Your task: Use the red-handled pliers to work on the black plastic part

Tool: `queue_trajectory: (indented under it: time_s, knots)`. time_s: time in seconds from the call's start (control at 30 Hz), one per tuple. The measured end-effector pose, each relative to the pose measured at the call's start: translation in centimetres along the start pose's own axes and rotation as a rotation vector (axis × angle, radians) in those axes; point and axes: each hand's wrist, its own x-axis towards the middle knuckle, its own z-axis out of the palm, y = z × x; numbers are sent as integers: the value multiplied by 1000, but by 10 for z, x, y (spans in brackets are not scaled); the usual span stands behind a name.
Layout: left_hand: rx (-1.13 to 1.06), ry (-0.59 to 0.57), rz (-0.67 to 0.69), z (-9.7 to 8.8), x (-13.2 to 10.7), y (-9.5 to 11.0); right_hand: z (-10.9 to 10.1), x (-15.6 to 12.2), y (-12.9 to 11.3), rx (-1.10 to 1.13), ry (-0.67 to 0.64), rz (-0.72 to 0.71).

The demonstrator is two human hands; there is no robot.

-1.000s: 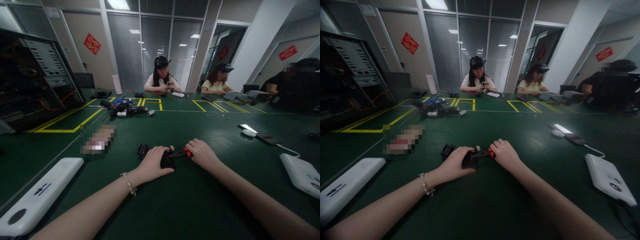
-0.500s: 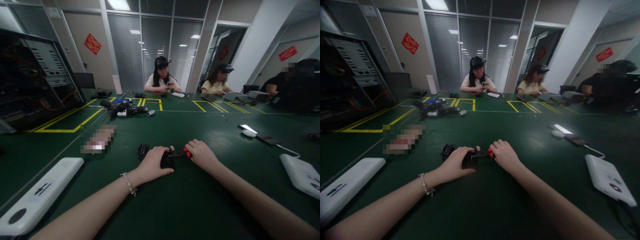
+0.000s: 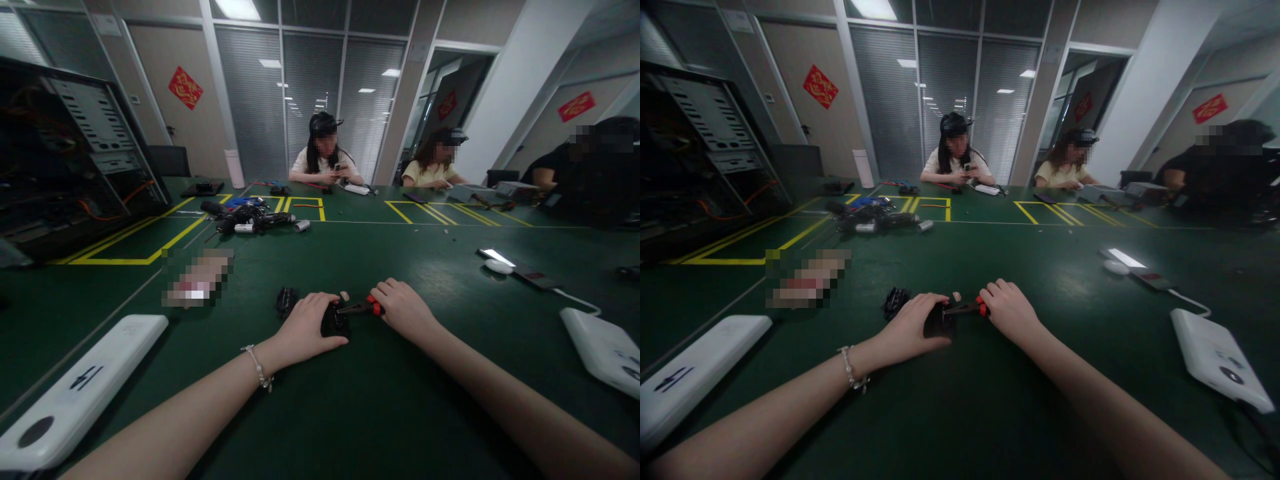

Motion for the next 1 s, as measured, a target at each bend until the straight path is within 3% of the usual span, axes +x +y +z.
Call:
queue_trajectory:
  time_s: [1.0]
  knots:
    - [9, -5, 10, 1, 0, -2, 3, -1, 3, 21, 1, -1]
